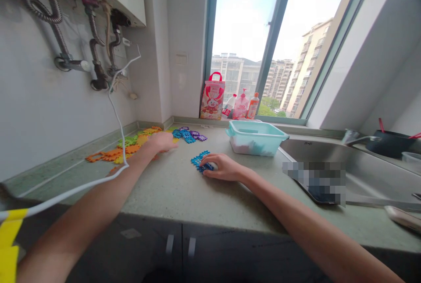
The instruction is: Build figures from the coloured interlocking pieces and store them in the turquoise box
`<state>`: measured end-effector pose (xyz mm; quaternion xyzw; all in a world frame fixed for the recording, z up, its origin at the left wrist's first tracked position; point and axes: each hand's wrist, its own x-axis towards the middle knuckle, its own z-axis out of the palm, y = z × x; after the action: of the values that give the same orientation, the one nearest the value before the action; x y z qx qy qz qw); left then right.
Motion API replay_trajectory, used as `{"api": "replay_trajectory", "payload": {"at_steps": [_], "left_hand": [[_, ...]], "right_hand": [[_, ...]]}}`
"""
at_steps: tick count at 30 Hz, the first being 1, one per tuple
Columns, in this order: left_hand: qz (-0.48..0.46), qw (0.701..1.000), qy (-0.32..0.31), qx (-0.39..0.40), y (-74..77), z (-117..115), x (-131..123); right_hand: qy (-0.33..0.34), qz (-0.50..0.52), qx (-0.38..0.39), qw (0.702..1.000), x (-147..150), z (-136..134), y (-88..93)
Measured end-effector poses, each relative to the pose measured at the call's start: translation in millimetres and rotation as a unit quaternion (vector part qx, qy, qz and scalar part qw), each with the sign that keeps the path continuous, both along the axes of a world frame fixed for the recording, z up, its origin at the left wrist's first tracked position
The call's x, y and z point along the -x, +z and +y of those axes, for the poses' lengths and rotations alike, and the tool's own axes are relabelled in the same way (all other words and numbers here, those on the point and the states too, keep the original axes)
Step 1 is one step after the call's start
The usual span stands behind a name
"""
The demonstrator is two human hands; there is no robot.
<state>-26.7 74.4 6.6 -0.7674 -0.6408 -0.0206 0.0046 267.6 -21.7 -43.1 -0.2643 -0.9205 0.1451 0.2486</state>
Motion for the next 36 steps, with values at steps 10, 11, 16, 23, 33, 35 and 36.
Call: {"api": "replay_trajectory", "payload": {"at_steps": [10,11,16,23,33,35,36], "left_hand": [[0.109,0.978,0.075,-0.159,-42.1,26,-24],[0.113,0.974,0.088,-0.174,-43.7,29,-20],[0.102,0.969,0.042,-0.221,-50.4,45,-16],[0.061,0.99,-0.028,-0.121,-49.6,72,-23],[0.077,0.993,-0.036,-0.082,-50.6,51,-40],[0.075,0.994,-0.032,-0.074,-49.6,45,-51],[0.073,0.994,-0.029,-0.072,-48.9,41,-57]], "right_hand": [[0.002,-0.011,-0.005,1.0,-7,1,0.9],[0.002,-0.01,-0.005,1.0,-6,1,0.8],[-0.005,-0.001,0.005,1.0,-3,1,0.5],[-0.003,-0.012,0.002,1.0,-4,-2,2.6],[0.007,-0.01,0.0,1.0,-11,2,4.7],[0.003,-0.009,-0.002,1.0,-14,3,5.0],[-0.001,-0.007,-0.003,1.0,-15,4,4.8]]}}
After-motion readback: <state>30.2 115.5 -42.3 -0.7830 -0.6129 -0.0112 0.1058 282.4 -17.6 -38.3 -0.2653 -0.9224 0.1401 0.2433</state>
